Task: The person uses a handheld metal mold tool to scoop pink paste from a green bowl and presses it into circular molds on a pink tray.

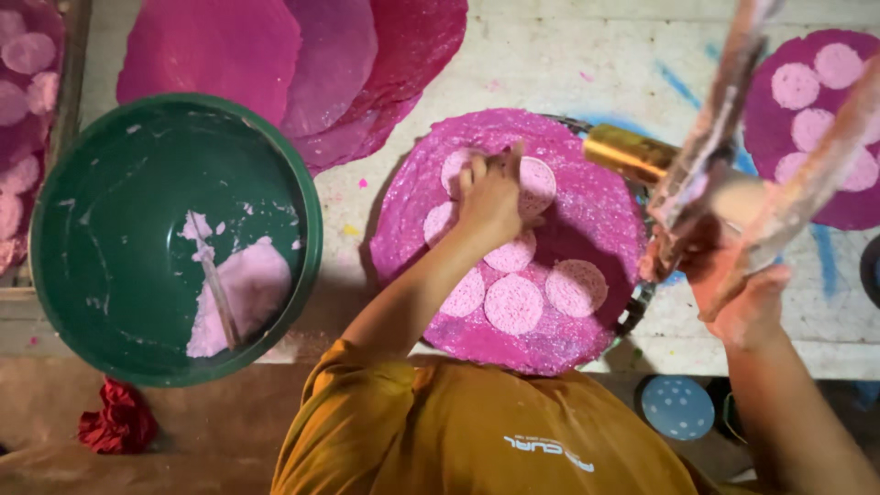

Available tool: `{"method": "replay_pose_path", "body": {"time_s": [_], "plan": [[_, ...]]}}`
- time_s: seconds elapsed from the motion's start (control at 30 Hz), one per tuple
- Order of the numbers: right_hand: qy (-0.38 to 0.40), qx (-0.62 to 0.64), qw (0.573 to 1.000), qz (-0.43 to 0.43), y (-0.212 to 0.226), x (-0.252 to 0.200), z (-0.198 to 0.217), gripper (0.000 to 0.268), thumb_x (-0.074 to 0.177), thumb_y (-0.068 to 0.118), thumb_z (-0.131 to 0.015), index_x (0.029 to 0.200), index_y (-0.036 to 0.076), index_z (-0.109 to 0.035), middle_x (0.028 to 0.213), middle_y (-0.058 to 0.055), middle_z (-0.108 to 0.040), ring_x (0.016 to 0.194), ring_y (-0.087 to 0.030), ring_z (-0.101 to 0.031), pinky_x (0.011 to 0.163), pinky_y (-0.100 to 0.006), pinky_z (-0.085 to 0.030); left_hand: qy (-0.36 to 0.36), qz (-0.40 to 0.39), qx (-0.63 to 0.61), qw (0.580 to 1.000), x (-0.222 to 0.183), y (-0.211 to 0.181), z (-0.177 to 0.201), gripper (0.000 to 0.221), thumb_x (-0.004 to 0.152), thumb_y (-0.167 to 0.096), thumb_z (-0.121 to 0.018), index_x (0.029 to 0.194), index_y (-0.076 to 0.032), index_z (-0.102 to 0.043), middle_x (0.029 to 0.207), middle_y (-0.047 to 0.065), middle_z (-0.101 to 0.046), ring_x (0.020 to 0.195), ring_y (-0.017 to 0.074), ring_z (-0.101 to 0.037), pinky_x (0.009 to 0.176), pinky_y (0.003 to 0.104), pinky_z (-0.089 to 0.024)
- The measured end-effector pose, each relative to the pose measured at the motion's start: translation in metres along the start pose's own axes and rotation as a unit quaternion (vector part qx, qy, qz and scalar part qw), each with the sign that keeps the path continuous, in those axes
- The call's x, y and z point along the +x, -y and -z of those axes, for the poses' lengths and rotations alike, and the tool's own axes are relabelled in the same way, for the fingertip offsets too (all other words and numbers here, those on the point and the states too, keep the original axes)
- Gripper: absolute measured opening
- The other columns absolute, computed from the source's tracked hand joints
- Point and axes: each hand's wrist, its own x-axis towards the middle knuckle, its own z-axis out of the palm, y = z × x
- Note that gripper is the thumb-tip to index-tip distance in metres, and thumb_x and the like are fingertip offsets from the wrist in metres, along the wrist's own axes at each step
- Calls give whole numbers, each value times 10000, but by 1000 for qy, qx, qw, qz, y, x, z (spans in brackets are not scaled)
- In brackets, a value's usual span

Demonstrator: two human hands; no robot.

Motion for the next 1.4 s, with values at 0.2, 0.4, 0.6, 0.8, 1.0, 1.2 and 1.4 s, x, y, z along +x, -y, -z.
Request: {"method": "replay_pose_path", "body": {"time_s": [0.2,0.4,0.6,0.8,1.0,1.2,1.4], "plan": [[-73,44,996,-31,5,-43,15,1251,681,1002,-523,1429,5,-415,1292,-131,-535,1032,-320,-569,843,-525,-486,-115,-38,0,993,-5,-1,-7,1161,628,-443,-928,1533,-48,-319,1398,167,-540,1299,341,-430,1069,505,-323],[-111,57,992,-18,7,-80,24,1257,702,1004,-528,1394,-41,-452,1109,-122,-566,917,-303,-564,839,-500,-455,-64,-108,-9,992,4,-38,-32,1147,635,-490,-908,1534,-60,-339,1422,150,-538,1310,331,-439,1038,515,-336],[-139,2,990,-22,13,-109,32,1313,662,1043,-468,1397,-46,-457,1035,-106,-533,896,-292,-550,814,-484,-453,-104,-234,0,967,-6,-32,-51,614,733,-411,-871,1274,-216,-656,1461,126,-518,1349,360,-395,1068,583,-254],[-179,-19,983,-36,7,-122,28,1365,596,1060,-430,1382,-55,-462,1053,-102,-509,895,-323,-526,772,-507,-440,-126,-253,8,959,-9,-8,-47,286,787,-228,-808,1071,-205,-788,1381,58,-593,1349,312,-432,1125,557,-285],[-223,0,975,-17,-31,-134,35,1373,615,1046,-447,1470,-26,-384,1091,-77,-542,919,-291,-516,771,-492,-451,-139,-312,61,938,-1,-16,-65,123,821,-194,-788,942,-173,-799,1341,24,-627,1359,291,-459,1114,545,-315],[-194,115,974,32,-64,-146,43,1254,760,982,-501,1493,-27,-375,1227,-118,-610,999,-301,-594,847,-454,-475,-235,-348,-5,907,16,-8,-61,239,977,-217,-701,1192,-250,-798,1389,8,-607,1343,260,-464,1162,560,-286],[-277,74,957,44,-64,-147,27,1198,800,978,-448,1621,142,-196,1335,-92,-567,1047,-279,-564,894,-455,-501,-146,-216,42,964,19,5,-41,148,906,-176,-691,1005,-199,-798,1409,58,-574,1398,307,-405,1182,532,-250]]}}
